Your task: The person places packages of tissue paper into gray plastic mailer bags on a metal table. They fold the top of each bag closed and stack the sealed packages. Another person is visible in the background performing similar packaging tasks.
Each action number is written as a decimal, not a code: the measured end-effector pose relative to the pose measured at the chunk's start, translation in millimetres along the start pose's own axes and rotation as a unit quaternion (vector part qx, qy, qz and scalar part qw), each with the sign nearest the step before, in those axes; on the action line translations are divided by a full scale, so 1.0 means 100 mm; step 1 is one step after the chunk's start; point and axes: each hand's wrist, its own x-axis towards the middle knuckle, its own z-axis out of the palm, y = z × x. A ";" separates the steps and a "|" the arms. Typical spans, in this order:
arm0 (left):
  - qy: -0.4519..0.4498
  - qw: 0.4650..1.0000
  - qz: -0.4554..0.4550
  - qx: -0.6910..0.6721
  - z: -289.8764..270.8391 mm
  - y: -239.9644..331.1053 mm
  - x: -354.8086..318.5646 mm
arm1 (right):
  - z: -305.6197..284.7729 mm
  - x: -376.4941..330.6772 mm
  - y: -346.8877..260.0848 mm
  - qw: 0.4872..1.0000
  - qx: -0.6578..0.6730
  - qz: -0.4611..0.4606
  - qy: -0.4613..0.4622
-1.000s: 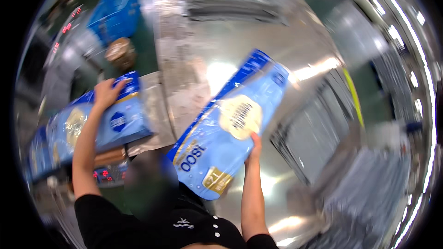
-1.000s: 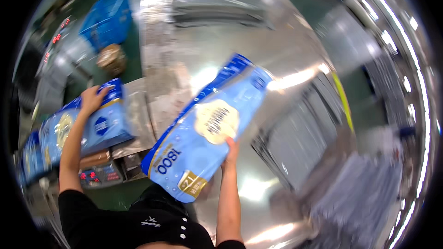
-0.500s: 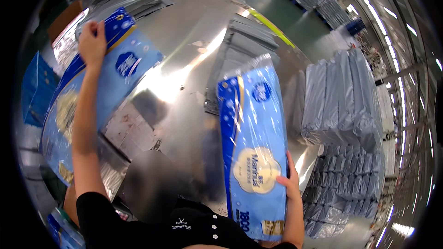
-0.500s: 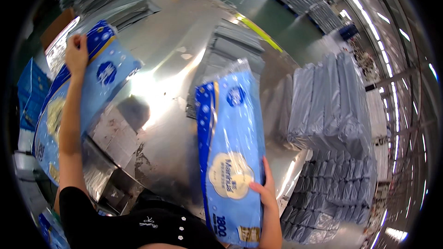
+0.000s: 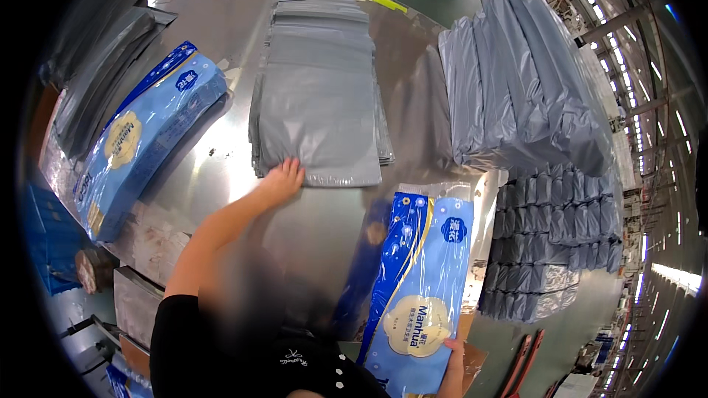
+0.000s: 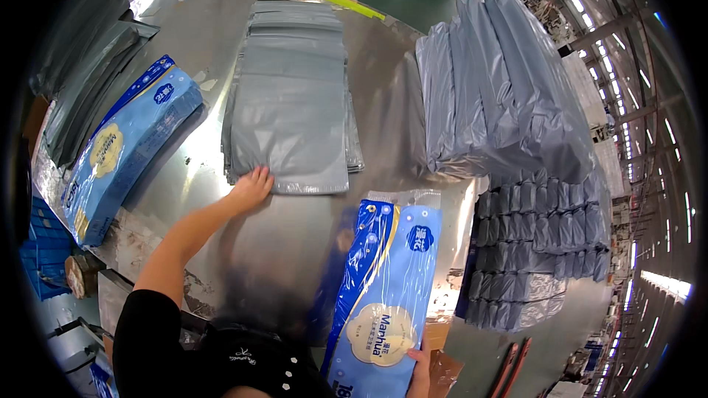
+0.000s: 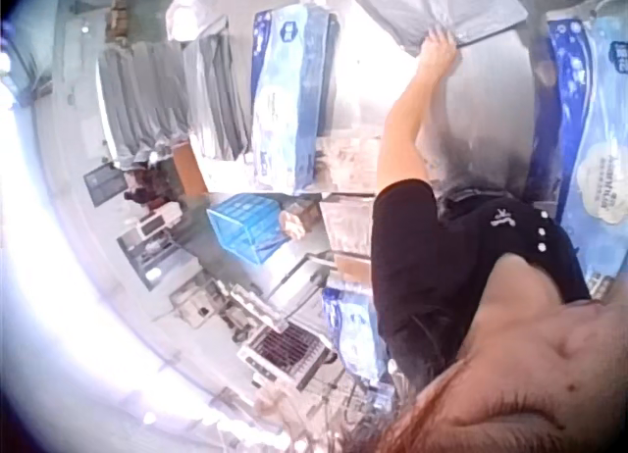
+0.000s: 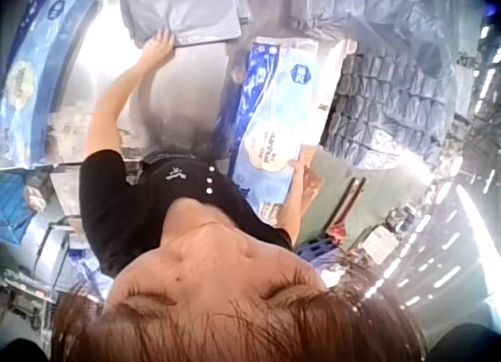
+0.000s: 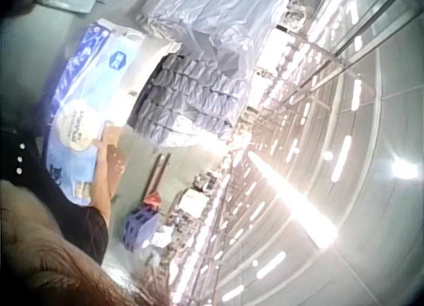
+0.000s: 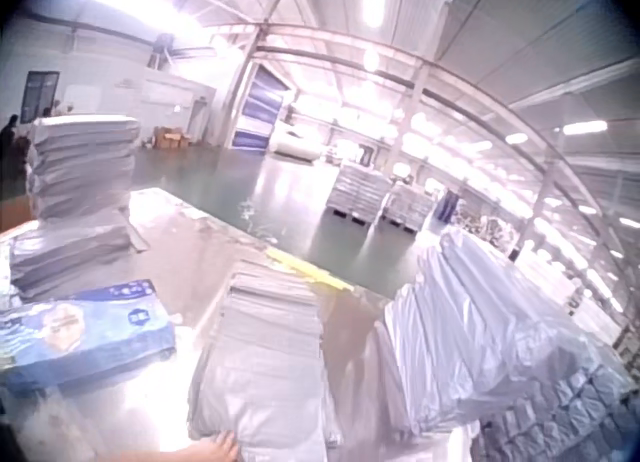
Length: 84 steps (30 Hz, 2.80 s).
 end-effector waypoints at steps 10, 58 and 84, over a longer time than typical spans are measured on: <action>-0.090 0.992 -0.002 -0.093 -0.48 -0.17 0.18 | 0.00 0.45 -0.40 0.994 0.010 -0.019 -0.106; 0.273 0.712 -0.517 -0.388 0.52 -1.31 0.39 | 4.34 4.17 -1.87 0.885 -0.167 -0.418 -0.120; -0.137 0.739 -0.331 -0.570 -1.36 1.73 -1.99 | 1.00 0.93 0.80 0.745 -0.387 -0.410 -0.357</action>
